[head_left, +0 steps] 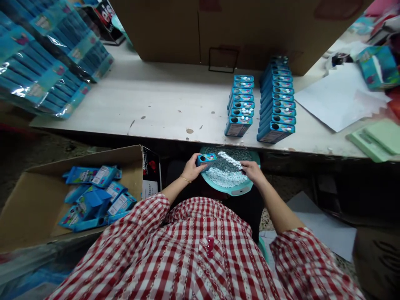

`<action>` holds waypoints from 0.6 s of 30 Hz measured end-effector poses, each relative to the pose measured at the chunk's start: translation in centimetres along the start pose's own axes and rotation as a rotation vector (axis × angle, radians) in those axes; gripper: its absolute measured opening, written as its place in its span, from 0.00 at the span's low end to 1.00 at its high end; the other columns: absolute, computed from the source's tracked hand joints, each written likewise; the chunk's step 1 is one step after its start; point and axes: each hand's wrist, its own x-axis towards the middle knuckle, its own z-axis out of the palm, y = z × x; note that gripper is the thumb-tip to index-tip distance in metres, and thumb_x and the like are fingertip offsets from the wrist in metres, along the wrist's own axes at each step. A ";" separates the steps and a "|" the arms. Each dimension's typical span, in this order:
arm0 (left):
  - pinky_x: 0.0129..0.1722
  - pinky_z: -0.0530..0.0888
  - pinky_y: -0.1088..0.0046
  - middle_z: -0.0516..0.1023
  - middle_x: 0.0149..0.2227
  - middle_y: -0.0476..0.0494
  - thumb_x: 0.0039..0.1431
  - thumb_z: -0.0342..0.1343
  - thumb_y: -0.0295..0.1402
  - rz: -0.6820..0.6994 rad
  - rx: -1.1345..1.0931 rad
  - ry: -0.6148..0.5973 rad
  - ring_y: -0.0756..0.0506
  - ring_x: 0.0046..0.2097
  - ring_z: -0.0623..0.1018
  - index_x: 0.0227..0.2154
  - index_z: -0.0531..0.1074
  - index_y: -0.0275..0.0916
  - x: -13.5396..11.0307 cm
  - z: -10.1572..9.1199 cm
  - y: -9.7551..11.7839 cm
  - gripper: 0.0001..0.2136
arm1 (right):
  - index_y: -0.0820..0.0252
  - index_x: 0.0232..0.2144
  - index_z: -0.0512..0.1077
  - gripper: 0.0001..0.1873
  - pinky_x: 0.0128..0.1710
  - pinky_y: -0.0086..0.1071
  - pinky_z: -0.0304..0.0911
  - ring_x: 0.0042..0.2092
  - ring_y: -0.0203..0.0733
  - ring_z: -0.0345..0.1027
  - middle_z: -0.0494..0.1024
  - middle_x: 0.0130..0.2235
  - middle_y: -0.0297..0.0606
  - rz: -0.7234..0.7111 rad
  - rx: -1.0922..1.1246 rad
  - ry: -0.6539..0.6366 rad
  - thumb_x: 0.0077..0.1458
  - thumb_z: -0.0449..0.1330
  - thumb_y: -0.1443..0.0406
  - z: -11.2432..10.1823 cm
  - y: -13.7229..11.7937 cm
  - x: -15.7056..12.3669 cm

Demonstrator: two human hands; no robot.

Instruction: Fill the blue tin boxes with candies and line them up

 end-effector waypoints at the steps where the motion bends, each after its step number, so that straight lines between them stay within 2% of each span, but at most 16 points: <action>1: 0.41 0.68 0.70 0.70 0.34 0.49 0.45 0.59 0.32 0.012 0.043 -0.013 0.48 0.37 0.71 0.41 0.65 0.37 0.4 0.8 0.2 0.18 | 0.68 0.39 0.75 0.22 0.22 0.24 0.53 0.21 0.29 0.55 0.70 0.22 0.33 -0.026 -0.023 -0.013 0.42 0.51 0.67 -0.9 -0.8 -0.4; 4: 0.42 0.68 0.68 0.71 0.35 0.48 0.45 0.57 0.30 0.049 0.141 -0.059 0.46 0.38 0.71 0.41 0.66 0.37 1.3 3.0 0.9 0.17 | 0.65 0.39 0.76 0.21 0.24 0.24 0.55 0.24 0.31 0.60 0.74 0.26 0.35 -0.121 -0.243 -0.081 0.45 0.50 0.68 -2.8 -3.5 -1.4; 7: 0.44 0.68 0.67 0.71 0.36 0.46 0.46 0.56 0.29 0.074 0.189 -0.082 0.44 0.40 0.71 0.42 0.65 0.38 1.6 4.5 1.3 0.17 | 0.58 0.37 0.77 0.20 0.31 0.25 0.58 0.33 0.37 0.67 0.77 0.33 0.38 -0.200 -0.635 -0.119 0.46 0.50 0.71 -3.1 -6.7 -2.2; 11: 0.46 0.67 0.64 0.71 0.39 0.43 0.47 0.56 0.28 0.093 0.242 -0.095 0.43 0.43 0.71 0.43 0.65 0.38 1.6 5.1 1.1 0.17 | 0.54 0.39 0.77 0.20 0.39 0.31 0.60 0.42 0.45 0.69 0.77 0.38 0.42 -0.139 -1.056 -0.096 0.48 0.50 0.72 -2.2 -10.5 -3.1; 15: 0.48 0.66 0.62 0.70 0.42 0.42 0.47 0.55 0.26 0.126 0.281 -0.108 0.42 0.45 0.70 0.42 0.64 0.38 1.5 5.3 0.7 0.17 | 0.57 0.41 0.75 0.19 0.42 0.36 0.61 0.44 0.47 0.69 0.76 0.41 0.46 -0.111 -1.231 -0.113 0.51 0.49 0.71 -0.7 -12.5 -3.6; 18: 0.49 0.65 0.61 0.70 0.42 0.40 0.47 0.55 0.24 0.146 0.289 -0.131 0.41 0.46 0.70 0.42 0.65 0.37 1.5 5.6 0.5 0.17 | 0.65 0.41 0.74 0.18 0.42 0.39 0.62 0.43 0.49 0.69 0.75 0.41 0.53 -0.168 -1.239 -0.141 0.53 0.47 0.72 0.9 -13.3 -4.0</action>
